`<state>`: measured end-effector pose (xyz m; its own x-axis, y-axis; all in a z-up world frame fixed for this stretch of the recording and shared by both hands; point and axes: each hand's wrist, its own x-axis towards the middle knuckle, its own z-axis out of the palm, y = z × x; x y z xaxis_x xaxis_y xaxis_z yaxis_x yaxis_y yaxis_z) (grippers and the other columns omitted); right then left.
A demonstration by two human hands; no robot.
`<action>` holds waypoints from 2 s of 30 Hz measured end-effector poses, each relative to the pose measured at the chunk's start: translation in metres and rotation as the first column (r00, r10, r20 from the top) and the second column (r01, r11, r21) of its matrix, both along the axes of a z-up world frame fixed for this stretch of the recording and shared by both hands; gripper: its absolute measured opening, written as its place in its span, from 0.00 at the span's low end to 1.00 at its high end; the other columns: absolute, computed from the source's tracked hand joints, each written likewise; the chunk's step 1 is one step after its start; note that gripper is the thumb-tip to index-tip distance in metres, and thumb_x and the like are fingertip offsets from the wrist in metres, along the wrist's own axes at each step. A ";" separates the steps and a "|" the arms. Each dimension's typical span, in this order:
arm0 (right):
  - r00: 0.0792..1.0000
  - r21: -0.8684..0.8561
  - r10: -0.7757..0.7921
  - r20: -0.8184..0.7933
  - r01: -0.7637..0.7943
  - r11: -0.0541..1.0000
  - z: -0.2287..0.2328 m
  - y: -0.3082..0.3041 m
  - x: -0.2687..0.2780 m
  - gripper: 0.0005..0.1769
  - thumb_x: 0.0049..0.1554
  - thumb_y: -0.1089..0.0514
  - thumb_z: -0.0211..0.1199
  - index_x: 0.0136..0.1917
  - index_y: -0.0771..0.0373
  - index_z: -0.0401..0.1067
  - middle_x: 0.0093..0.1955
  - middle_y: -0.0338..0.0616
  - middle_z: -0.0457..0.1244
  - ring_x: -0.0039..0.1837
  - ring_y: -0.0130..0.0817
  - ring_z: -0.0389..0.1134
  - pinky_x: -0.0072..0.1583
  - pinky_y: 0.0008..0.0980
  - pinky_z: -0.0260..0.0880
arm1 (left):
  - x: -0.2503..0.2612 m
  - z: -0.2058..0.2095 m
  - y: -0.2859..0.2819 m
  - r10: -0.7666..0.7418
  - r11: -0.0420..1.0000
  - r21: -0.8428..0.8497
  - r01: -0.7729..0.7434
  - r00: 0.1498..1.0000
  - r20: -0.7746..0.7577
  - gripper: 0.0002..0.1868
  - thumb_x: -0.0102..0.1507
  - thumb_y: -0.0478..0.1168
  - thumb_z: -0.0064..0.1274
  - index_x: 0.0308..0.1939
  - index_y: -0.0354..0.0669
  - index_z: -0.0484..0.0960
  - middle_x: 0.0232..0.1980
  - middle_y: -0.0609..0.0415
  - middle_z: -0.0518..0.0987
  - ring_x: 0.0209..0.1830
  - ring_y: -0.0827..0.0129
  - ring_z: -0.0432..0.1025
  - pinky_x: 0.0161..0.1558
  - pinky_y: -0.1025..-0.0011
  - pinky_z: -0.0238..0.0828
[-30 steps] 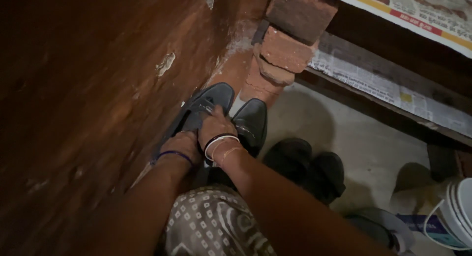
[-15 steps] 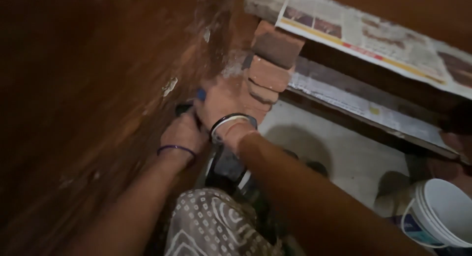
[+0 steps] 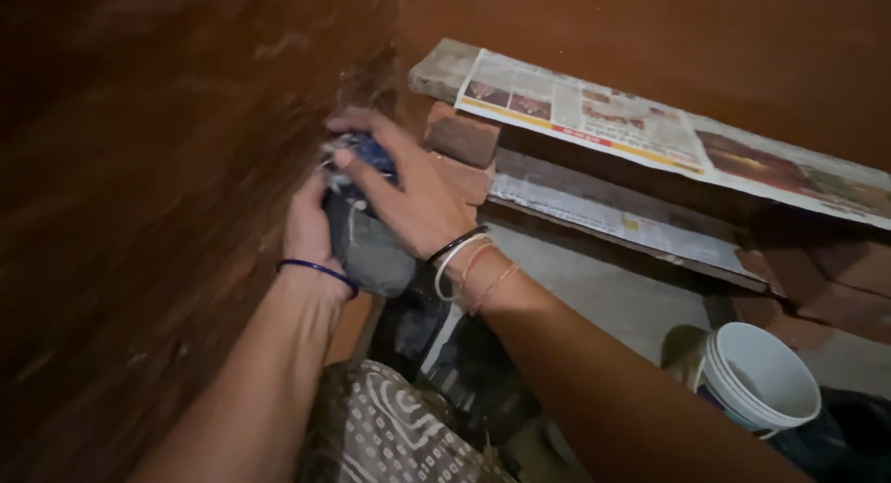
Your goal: The person scrubs several pairs of shoes with a cloth and water from a bucket. They clean the soles and uppers of black shoes and a pair of white sneakers, then place them on the floor.
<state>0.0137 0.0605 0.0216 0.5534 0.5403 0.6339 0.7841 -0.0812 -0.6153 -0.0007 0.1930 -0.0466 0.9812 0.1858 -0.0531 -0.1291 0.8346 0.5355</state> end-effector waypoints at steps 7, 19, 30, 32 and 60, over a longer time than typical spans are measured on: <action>0.791 -0.068 0.001 0.612 0.052 0.996 0.050 -0.014 0.039 0.14 0.66 0.59 0.59 0.64 0.61 0.71 0.66 0.51 0.68 0.72 0.56 0.62 0.69 0.54 0.44 | -0.035 0.048 -0.019 -0.209 0.978 0.078 0.195 0.936 0.285 0.23 0.71 0.55 0.42 0.60 0.44 0.78 0.52 0.46 0.83 0.46 0.58 0.81 0.49 0.58 0.80; 0.920 -0.065 0.042 0.390 -0.018 0.998 0.050 -0.051 -0.017 0.32 0.58 0.67 0.48 0.76 0.62 0.60 0.77 0.52 0.58 0.75 0.48 0.62 0.75 0.42 0.62 | -0.029 0.078 -0.021 -0.193 0.979 0.035 0.199 0.870 0.455 0.28 0.72 0.56 0.39 0.66 0.41 0.75 0.58 0.46 0.81 0.53 0.58 0.80 0.56 0.58 0.81; 0.397 -0.502 0.467 0.790 -0.018 0.865 0.065 -0.083 -0.060 0.14 0.71 0.62 0.57 0.68 0.55 0.74 0.78 0.37 0.62 0.82 0.33 0.56 0.82 0.42 0.53 | -0.032 0.088 0.000 -0.344 0.934 0.114 0.339 0.769 0.539 0.33 0.73 0.61 0.36 0.65 0.35 0.75 0.55 0.42 0.82 0.47 0.57 0.79 0.49 0.64 0.80; 0.366 -0.501 0.468 0.804 -0.006 0.866 0.074 -0.081 -0.059 0.14 0.69 0.60 0.59 0.67 0.53 0.75 0.76 0.37 0.63 0.82 0.35 0.56 0.82 0.45 0.53 | -0.029 0.091 0.003 -0.347 0.933 0.116 0.341 0.764 0.543 0.32 0.75 0.60 0.38 0.65 0.35 0.76 0.55 0.42 0.82 0.46 0.58 0.79 0.48 0.65 0.80; 0.700 -0.240 0.086 0.709 0.125 0.963 0.103 -0.044 -0.087 0.30 0.48 0.70 0.58 0.63 0.52 0.73 0.64 0.39 0.66 0.67 0.43 0.62 0.70 0.45 0.58 | -0.043 0.081 -0.024 -0.220 0.936 -0.145 0.320 0.856 0.467 0.22 0.76 0.52 0.42 0.60 0.37 0.74 0.52 0.45 0.83 0.50 0.61 0.82 0.55 0.63 0.82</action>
